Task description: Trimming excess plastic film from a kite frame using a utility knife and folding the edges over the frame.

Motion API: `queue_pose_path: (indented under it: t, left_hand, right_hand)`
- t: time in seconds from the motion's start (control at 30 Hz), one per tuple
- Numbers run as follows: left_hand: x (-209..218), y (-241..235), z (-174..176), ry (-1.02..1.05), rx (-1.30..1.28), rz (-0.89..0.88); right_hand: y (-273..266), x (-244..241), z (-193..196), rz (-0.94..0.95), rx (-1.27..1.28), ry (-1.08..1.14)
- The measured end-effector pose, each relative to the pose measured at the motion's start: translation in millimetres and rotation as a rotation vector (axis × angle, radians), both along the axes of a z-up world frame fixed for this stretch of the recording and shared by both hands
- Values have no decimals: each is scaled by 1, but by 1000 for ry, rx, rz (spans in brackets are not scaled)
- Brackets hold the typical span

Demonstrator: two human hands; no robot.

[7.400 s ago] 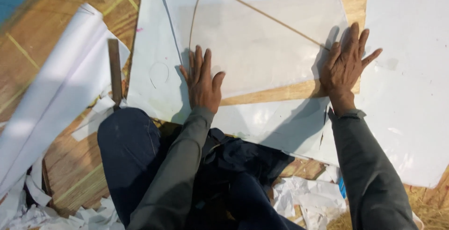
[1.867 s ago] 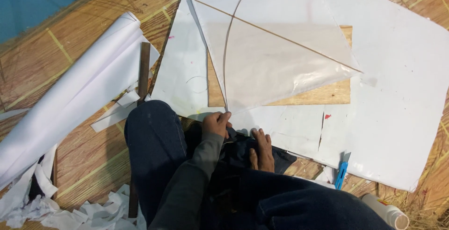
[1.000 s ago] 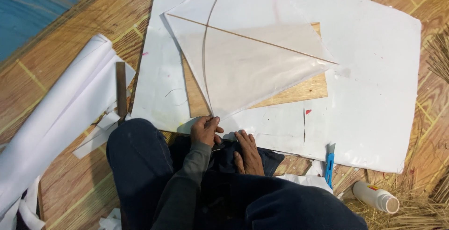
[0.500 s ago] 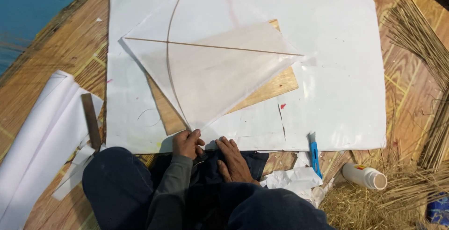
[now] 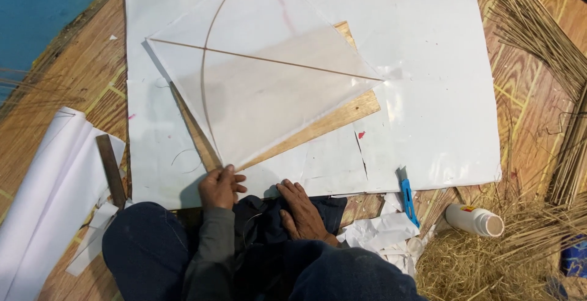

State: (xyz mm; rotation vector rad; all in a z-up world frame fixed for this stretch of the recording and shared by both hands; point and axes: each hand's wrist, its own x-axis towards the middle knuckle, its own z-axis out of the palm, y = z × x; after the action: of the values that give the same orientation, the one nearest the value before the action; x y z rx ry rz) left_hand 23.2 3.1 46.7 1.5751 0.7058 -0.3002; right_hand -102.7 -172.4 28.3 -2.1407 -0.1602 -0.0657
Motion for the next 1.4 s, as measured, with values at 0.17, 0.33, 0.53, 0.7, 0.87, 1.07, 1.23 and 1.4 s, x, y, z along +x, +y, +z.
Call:
queue_pose_path:
  t: [0.17, 0.33, 0.53, 0.7, 0.87, 1.07, 1.23, 1.4]
  left_hand:
    - [21, 14, 19, -65, 129, 22]
    - [5, 41, -4, -170, 345, -9]
    - [-74, 23, -30, -108, 373, -597]
    - [-112, -2, -107, -98, 353, -1162]
    - [-118, -5, -162, -182, 349, -1116]
    - [-115, -11, -175, -202, 371, -1113]
    - [-108, -13, -181, -138, 358, -1149]
    - [-115, -5, -209, -255, 358, -1114]
  right_hand:
    - [-2, 0, -2, 21, -3, -88]
    - [-7, -8, -20, 83, -13, -193]
    - [-48, -63, -85, 115, -350, -103]
    - [-55, -94, -143, -18, -206, 145]
    - [-58, -94, -187, -209, 62, 116]
    - [-107, -80, -341, -26, -60, 530]
    - [-95, -66, -340, -254, 16, 504]
    - [-58, -82, -293, -482, 89, 472]
